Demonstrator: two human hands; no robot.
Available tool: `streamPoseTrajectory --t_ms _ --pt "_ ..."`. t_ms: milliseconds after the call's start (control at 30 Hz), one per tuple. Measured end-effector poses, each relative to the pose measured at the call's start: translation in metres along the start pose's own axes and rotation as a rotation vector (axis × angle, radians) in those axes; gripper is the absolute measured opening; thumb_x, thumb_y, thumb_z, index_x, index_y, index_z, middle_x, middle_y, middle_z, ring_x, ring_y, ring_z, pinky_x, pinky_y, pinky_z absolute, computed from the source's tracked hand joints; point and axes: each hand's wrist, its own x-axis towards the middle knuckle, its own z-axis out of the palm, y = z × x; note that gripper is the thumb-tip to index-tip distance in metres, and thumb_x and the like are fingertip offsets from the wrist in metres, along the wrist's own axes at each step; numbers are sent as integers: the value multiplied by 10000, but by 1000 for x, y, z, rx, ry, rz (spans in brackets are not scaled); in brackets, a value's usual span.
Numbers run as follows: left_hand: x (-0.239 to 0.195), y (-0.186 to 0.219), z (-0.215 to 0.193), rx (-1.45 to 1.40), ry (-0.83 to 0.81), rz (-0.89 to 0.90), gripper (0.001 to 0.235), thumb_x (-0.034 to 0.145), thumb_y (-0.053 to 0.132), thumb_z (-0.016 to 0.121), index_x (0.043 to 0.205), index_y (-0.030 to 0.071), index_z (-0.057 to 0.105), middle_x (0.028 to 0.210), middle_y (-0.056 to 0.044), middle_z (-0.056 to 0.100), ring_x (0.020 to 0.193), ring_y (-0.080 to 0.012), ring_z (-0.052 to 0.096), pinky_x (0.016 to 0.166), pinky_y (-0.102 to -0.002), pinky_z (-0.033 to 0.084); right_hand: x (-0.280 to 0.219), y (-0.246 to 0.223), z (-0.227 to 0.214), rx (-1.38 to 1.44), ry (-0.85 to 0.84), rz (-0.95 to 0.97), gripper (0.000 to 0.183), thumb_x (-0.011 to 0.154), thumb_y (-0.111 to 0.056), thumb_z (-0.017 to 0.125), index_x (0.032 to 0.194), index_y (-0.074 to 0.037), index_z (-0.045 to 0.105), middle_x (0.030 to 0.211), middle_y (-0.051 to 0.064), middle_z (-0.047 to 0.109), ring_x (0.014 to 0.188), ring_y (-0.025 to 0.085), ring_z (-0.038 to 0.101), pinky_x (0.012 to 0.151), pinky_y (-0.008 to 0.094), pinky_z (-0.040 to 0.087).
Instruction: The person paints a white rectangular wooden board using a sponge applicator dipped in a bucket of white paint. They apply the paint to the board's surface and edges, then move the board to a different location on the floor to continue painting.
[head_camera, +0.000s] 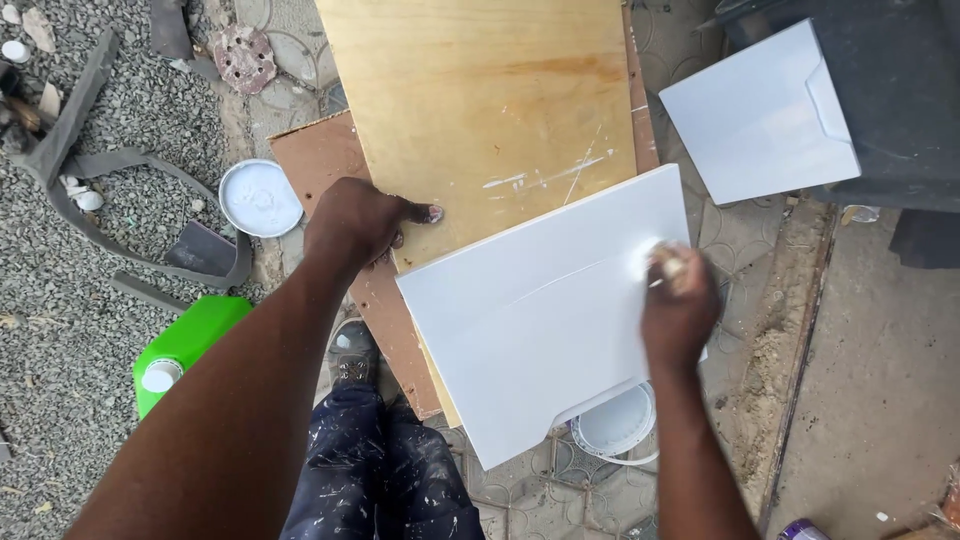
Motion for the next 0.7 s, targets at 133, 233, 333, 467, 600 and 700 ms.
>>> streamPoseTrajectory --t_ms 133,233,333,467,600,700 --pt "2 2 1 24 12 11 360 818 237 793 992 -66 708 541 -86 624 386 -171 598 369 -293 501 5 -11 -2 109 -41 182 180 980 -85 735 1133 0 693 974 176 708 877 368 721 763 438 562" --pt "2 3 1 12 7 -11 356 822 226 781 1012 -65 706 551 -84 614 392 -164 587 374 -288 494 -59 -89 6 230 -30 117 118 959 -63 727 1058 -7 695 927 201 698 922 432 703 824 478 531" --pt "9 5 1 216 -21 -117 491 749 526 853 678 93 634 707 -43 702 530 -275 610 635 -391 445 -123 -163 24 353 -237 -99 238 897 -14 684 1126 -79 683 1070 101 711 980 285 618 889 386 514" --pt "4 6 2 188 -13 -111 496 712 508 883 655 74 650 670 -50 680 545 -251 587 611 -386 437 -118 -156 19 317 -334 -110 308 842 34 698 1138 -50 690 1086 126 742 970 284 648 819 355 580" --pt "10 2 3 162 -4 -126 510 665 494 894 638 86 591 609 -81 639 514 -268 577 572 -391 424 -39 -25 12 112 -96 -6 150 994 -116 652 1105 -61 736 1135 111 737 1071 290 677 990 387 514" --pt "9 5 2 183 -19 -104 468 676 484 868 670 62 666 661 -92 694 553 -276 616 609 -400 439 40 -27 -29 216 -153 454 233 949 39 661 1177 13 702 1176 198 732 1028 314 725 794 393 627"
